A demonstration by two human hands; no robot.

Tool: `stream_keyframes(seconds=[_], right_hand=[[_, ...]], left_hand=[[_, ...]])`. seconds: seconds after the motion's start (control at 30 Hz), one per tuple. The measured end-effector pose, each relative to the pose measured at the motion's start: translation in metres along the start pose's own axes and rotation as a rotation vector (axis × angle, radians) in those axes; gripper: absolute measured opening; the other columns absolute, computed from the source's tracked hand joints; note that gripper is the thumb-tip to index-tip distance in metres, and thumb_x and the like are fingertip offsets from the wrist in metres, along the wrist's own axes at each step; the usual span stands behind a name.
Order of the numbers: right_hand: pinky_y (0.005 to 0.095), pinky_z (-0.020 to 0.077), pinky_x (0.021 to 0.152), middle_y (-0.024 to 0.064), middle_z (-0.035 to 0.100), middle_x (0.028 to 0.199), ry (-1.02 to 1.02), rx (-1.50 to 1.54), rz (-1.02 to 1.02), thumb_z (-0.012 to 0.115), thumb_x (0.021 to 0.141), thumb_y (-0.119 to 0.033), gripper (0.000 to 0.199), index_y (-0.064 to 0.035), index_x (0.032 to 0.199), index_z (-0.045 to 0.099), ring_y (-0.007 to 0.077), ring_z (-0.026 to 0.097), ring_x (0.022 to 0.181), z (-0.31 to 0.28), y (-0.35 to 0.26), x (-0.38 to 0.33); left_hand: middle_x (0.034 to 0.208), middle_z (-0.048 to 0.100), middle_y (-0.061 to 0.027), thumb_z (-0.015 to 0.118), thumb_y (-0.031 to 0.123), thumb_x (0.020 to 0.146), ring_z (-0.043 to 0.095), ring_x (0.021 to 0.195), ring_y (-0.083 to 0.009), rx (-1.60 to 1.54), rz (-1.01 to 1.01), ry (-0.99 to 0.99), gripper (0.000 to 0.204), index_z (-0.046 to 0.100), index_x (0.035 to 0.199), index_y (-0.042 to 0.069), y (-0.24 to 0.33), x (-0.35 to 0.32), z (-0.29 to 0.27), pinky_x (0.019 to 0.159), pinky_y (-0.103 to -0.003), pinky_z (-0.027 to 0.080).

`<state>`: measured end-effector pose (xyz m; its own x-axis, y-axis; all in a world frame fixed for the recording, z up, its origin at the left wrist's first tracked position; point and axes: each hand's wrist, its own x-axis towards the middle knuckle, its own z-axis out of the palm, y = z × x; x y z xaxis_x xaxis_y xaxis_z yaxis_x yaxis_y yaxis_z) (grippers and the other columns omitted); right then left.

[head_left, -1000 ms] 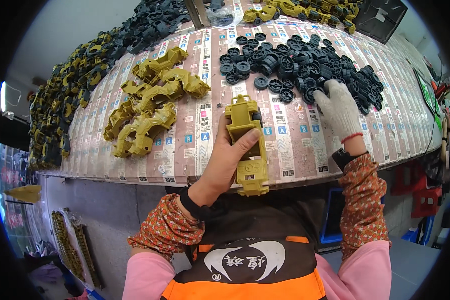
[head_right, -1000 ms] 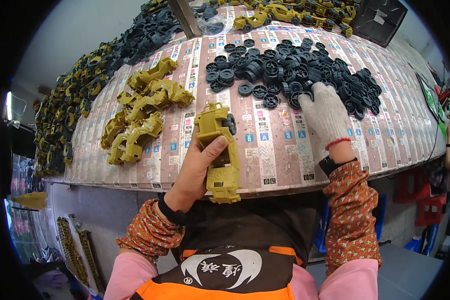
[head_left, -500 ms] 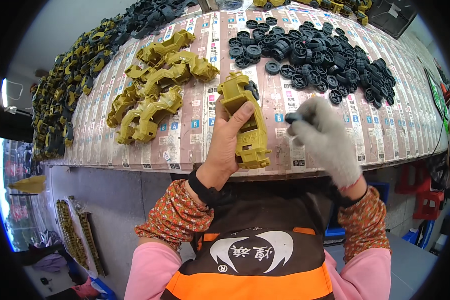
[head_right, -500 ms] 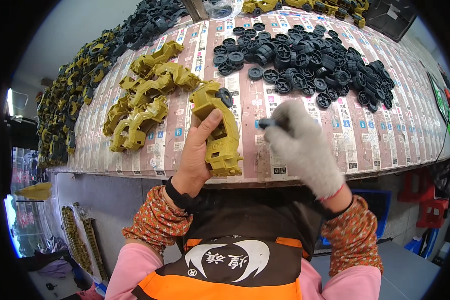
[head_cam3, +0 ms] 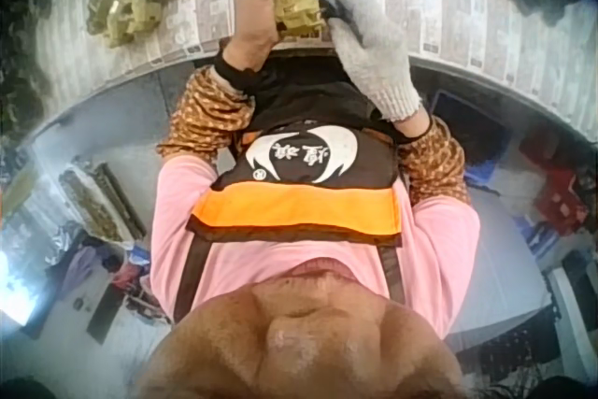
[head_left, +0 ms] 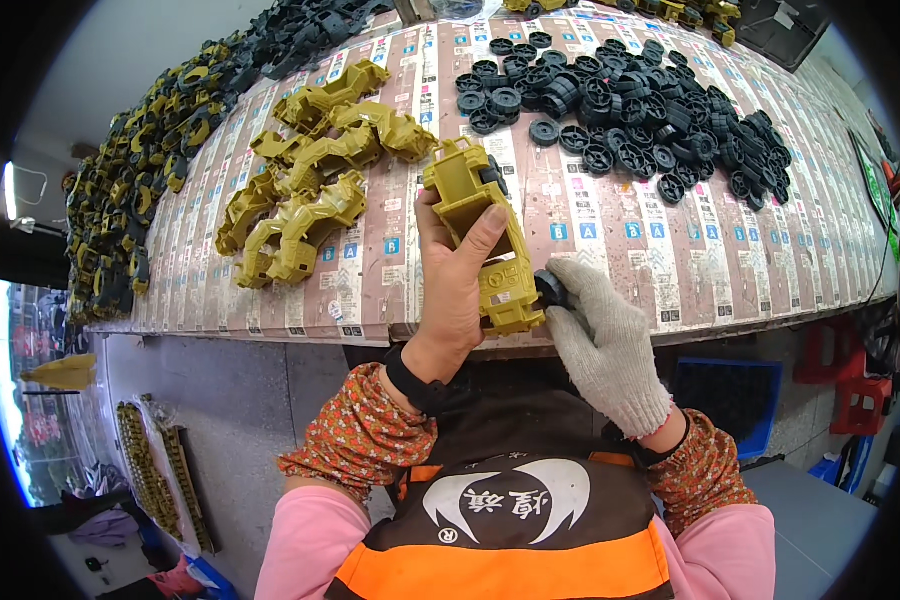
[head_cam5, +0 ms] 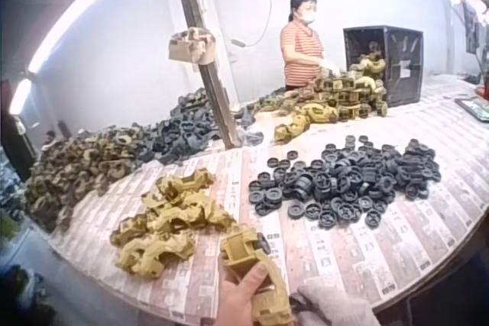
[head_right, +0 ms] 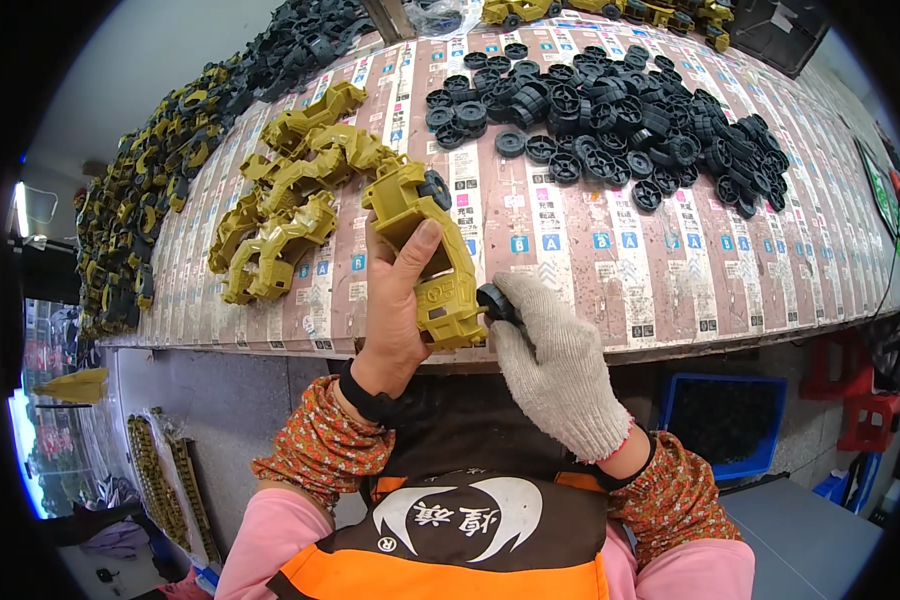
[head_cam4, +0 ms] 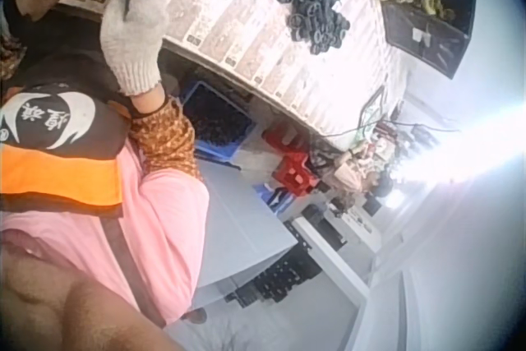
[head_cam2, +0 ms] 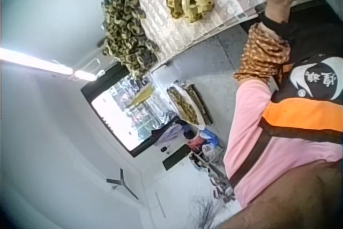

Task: The person assembles yellow plastic frames with black circular wheels. They pick up a frame, insert a wheel into a designated slot, and place the completed unit on a pile. The process is repeated continuously with parts from piles on the table.

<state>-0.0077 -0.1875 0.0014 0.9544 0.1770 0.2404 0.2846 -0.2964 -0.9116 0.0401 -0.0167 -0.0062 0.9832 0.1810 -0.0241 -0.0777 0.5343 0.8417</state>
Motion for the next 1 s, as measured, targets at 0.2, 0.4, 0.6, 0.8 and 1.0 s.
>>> stream_keyframes(seconds=[0.2, 0.4, 0.6, 0.8, 1.0], right_hand=[[0.0403, 0.0587, 0.08, 0.024, 0.072, 0.104, 0.003, 0.063, 0.075, 0.064, 0.095, 0.002, 0.035, 0.002, 0.13, 0.063, 0.0366, 0.076, 0.091, 0.001, 0.001, -0.006], [0.0419, 0.0596, 0.078, 0.0249, 0.073, 0.099, -0.044, -0.06, 0.012, 0.061, 0.093, 0.004, 0.033, 0.0017, 0.126, 0.065, 0.0374, 0.078, 0.092, 0.002, -0.007, -0.012], [0.043, 0.0598, 0.075, 0.0203, 0.075, 0.088, -0.169, 0.136, 0.303, 0.055, 0.091, 0.005, 0.031, 0.0009, 0.12, 0.066, 0.0334, 0.078, 0.081, -0.007, -0.025, -0.003], [0.0365, 0.0602, 0.083, 0.0204, 0.076, 0.108, -0.091, -0.105, 0.164, 0.061, 0.089, 0.002, 0.036, -0.0011, 0.124, 0.066, 0.0271, 0.078, 0.098, -0.041, -0.014, 0.032], [0.0362, 0.0571, 0.093, 0.0159, 0.071, 0.122, -0.143, -0.218, -0.247, 0.077, 0.084, -0.003, 0.048, -0.003, 0.13, 0.065, 0.0272, 0.072, 0.106, -0.059, -0.025, 0.057]], left_hand=[[0.117, 0.066, -0.002, 0.075, 0.012, 0.101, 0.07, 0.097, -0.0123, 0.019, 0.04, -0.018, 0.045, 0.05, 0.138, 0.014, -0.002, -0.003, 0.002, 0.079, -0.03, 0.063], [0.129, 0.06, -0.0053, 0.079, 0.004, 0.096, 0.064, 0.114, -0.015, 0.13, 0.155, -0.134, 0.067, 0.037, 0.148, 0.011, -0.005, -0.01, 0.005, 0.096, -0.032, 0.056], [0.132, 0.059, -0.0081, 0.08, 0.001, 0.094, 0.064, 0.12, -0.0168, 0.155, 0.373, -0.294, 0.073, 0.034, 0.15, 0.01, -0.008, -0.024, 0.014, 0.105, -0.034, 0.054], [0.118, 0.064, -0.0086, 0.084, 0.008, 0.09, 0.066, 0.111, -0.0183, 0.437, 0.055, -0.426, 0.07, 0.041, 0.146, 0.01, 0.01, -0.001, 0.005, 0.094, -0.033, 0.054], [0.118, 0.066, -0.0089, 0.076, 0.003, 0.092, 0.063, 0.109, -0.0141, 0.809, -0.339, -0.673, 0.068, 0.04, 0.15, 0.011, 0.042, 0.011, 0.014, 0.092, -0.029, 0.052]])
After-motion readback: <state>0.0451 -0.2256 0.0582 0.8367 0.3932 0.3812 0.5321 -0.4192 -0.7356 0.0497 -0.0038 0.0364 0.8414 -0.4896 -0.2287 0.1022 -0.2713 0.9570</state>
